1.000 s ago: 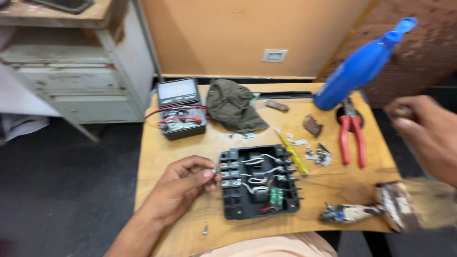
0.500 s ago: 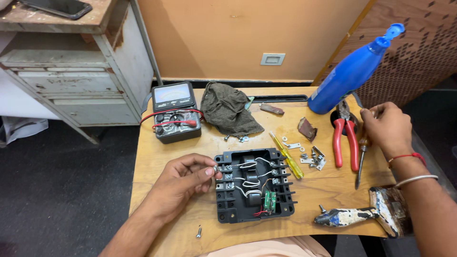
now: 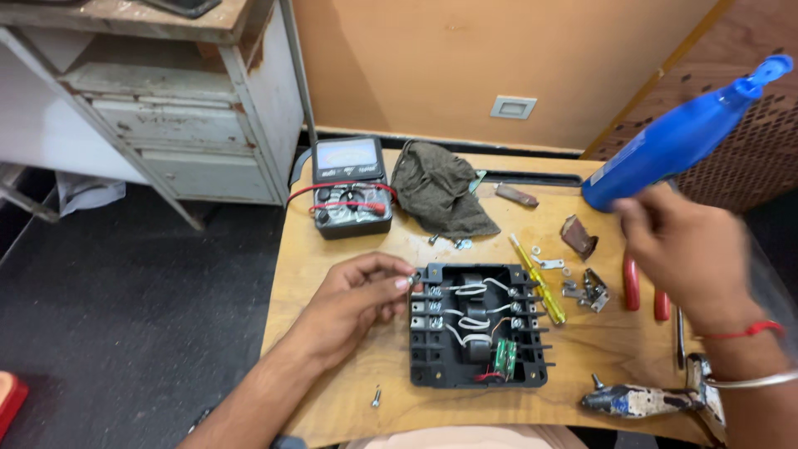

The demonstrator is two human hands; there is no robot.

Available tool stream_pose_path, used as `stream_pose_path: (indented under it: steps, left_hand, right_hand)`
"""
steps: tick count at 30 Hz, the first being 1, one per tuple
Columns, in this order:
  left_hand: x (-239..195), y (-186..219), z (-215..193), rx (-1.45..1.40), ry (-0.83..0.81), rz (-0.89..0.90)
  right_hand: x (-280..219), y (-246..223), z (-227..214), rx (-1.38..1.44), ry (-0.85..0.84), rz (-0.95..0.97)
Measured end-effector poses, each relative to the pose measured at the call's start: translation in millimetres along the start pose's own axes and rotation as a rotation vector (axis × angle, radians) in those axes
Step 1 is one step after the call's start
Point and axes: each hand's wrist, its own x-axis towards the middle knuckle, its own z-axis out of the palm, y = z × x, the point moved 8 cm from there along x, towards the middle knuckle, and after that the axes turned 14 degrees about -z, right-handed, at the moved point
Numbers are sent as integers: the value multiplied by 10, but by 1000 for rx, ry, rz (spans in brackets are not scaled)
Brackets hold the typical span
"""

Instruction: The person repairs an electrical component by cleaning small parts with a cloth, positioning wires and metal plates within a black housing, and using a screwdriver to tighten screws on terminal connections.

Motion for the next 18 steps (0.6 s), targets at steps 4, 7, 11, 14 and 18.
stream_pose_path:
  steps: [4,7,11,14,18]
  left_hand:
    - [23,78,55,-59,-62,12]
    - [23,79,73,-94,-91,26]
    - [68,58,73,-166,-114,-4]
    - [98,71,98,-245,-164,-13]
    - [106,143,113,-318,-200,12]
  right_hand:
    - [317,-967,154,406,-79,-372]
    - [603,-1342,340,386,-102,-527]
    - [840,-1654,579,452,-91,-668]
    - [895,-1740,786,436,-169,-667]
    - [951,-1671,597,505,68,-579]
